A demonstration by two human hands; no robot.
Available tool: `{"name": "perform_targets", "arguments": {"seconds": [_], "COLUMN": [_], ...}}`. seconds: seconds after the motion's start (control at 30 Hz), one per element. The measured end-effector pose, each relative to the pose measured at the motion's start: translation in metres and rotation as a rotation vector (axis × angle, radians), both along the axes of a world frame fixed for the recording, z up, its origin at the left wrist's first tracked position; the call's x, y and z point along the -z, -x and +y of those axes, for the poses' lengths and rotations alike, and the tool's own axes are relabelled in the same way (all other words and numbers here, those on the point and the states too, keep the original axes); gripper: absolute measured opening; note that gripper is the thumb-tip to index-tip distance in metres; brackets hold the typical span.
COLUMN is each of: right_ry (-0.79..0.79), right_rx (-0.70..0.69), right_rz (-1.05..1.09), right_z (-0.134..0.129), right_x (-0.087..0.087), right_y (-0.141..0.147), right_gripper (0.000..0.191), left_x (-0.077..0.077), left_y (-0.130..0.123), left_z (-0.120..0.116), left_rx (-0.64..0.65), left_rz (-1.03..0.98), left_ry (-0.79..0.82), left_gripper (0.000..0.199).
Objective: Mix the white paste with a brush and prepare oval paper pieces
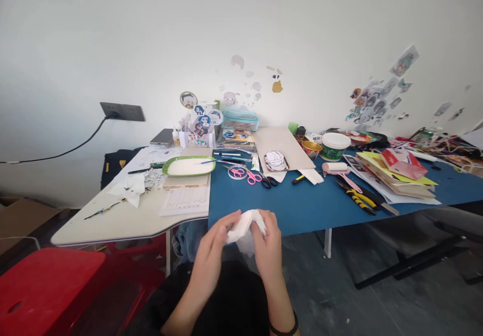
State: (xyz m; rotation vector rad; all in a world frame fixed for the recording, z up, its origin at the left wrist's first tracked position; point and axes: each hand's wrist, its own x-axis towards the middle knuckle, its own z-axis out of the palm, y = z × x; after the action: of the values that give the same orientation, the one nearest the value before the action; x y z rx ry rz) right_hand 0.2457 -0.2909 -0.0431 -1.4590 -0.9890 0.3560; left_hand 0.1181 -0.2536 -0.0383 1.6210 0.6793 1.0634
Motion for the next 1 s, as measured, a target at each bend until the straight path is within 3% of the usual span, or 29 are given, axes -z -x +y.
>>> {"name": "perform_targets", "arguments": {"seconds": [0.1, 0.2, 0.3, 0.43, 0.5, 0.53, 0.6, 0.7, 0.77, 0.83, 0.9, 1.0], "right_ry": [-0.112, -0.174, -0.12, -0.009, 0.033, 0.06, 0.114, 0.112, 0.073, 0.076, 0.145, 0.26], "right_rx": [-0.082, -0.251, -0.413, -0.594, -0.591, -0.536, -0.247, 0.34, 0.554, 0.658, 0.629, 0.561], "right_rz": [0.143, 0.363, 0.496, 0.468, 0.354, 0.275, 0.056, -0.234, -0.291, -0.354, -0.413, -0.484], "right_z": [-0.001, 0.001, 0.002, -0.005, -0.012, -0.015, -0.023, -0.03, -0.028, -0.017, -0.002, 0.013], "right_x": [0.003, 0.004, 0.001, -0.006, -0.005, -0.004, -0.001, -0.003, -0.006, -0.007, -0.001, 0.014], "right_y": [0.004, 0.007, 0.001, -0.019, -0.03, -0.036, -0.053, -0.097, -0.138, -0.176, -0.204, -0.224], "right_gripper": [0.019, 0.018, 0.018, 0.032, 0.037, 0.037, 0.032, 0.03, 0.036, 0.041, 0.04, 0.039], "left_x": [-0.003, -0.007, -0.007, 0.0, 0.006, 0.009, 0.015, 0.022, 0.023, 0.023, 0.025, 0.038], "left_y": [0.005, 0.009, 0.007, -0.002, -0.01, -0.014, -0.023, -0.027, -0.023, -0.019, -0.016, -0.017], "left_z": [0.013, 0.021, 0.022, 0.02, 0.023, 0.025, 0.03, 0.04, 0.048, 0.058, 0.07, 0.092], "left_rx": [0.031, 0.061, -0.044, -0.196, -0.191, -0.139, -0.095, -0.185, -0.256, -0.287, -0.294, -0.287], "left_rz": [0.033, 0.208, 0.33, 0.371, 0.386, 0.397, 0.371, 0.352, 0.396, 0.439, 0.44, 0.399], "left_ry": [0.104, 0.003, -0.044, -0.121, -0.181, -0.225, -0.328, -0.439, -0.454, -0.461, -0.494, -0.564], "left_gripper": [0.043, 0.038, 0.03, 0.033, 0.033, 0.032, 0.031, 0.044, 0.047, 0.043, 0.04, 0.037]}}
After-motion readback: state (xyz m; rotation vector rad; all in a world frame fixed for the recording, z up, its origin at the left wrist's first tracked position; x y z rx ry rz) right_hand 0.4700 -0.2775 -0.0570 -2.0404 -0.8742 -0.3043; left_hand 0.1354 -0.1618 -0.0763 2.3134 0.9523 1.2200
